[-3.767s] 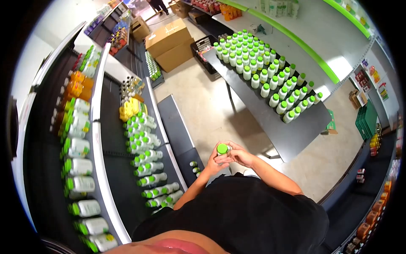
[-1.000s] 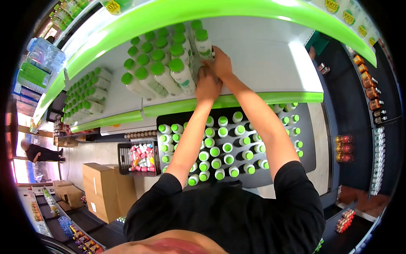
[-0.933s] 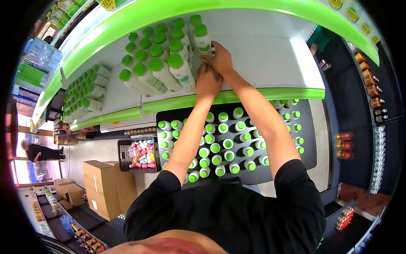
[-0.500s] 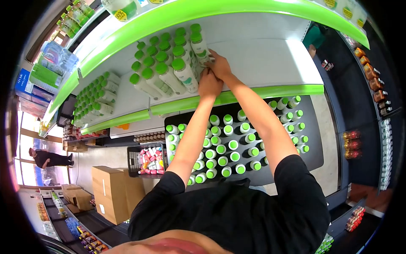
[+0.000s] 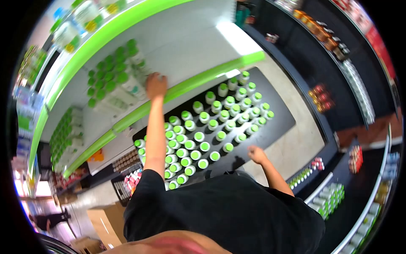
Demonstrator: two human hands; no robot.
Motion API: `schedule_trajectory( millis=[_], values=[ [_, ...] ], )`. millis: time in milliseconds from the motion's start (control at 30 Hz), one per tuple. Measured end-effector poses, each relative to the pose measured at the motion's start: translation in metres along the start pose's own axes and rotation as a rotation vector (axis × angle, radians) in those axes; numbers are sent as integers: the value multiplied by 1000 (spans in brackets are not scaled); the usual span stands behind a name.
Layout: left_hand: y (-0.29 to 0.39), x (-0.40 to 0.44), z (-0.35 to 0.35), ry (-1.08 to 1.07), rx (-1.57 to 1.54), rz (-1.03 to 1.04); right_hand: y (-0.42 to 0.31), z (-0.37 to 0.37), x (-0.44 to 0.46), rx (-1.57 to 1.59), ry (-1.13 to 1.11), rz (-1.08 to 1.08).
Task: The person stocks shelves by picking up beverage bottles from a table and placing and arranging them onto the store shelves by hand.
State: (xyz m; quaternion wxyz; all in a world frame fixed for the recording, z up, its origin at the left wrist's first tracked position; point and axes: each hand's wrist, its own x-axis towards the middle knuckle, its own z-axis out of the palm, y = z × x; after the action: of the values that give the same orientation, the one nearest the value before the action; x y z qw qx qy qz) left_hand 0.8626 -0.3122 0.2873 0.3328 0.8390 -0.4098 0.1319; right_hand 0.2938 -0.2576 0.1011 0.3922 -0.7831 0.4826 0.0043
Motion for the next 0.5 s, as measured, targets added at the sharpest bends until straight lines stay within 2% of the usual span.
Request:
schedule_trajectory(
  millis=[33,100,133,167,200,233,267,300,367,400,433,467,500],
  values=[
    [1,-2,1,13,-15,3,46,19,-18,-124,-185,25],
    [0,-8,4,96,-70,73,87,37,-58,-119,-459,184],
    [7,-15,0,142,-94,121,115,54,-75,240,-408,411],
    [15,-24,1,220,-197,169,166,91,-90,656,-157,457],
    [24,-37,4,300,-297,209,191,109,-109,710,34,559],
    [41,-57,11,315,-346,158,216,120,-120,757,225,651],
    [69,-82,17,333,-396,104,262,138,-130,457,96,729],
    [109,-113,15,376,-436,192,308,161,-142,154,-37,799],
    [183,-189,26,166,-646,227,357,194,-161,454,-487,927],
    [219,-234,27,-14,-725,281,347,164,-173,505,-422,878],
    [250,-285,38,-295,-890,236,329,129,-186,556,-359,826],
    [283,-336,39,-587,-832,172,323,102,-196,605,-301,770],
    [319,-379,27,-829,-836,335,326,86,-190,570,-179,748]
  ],
)
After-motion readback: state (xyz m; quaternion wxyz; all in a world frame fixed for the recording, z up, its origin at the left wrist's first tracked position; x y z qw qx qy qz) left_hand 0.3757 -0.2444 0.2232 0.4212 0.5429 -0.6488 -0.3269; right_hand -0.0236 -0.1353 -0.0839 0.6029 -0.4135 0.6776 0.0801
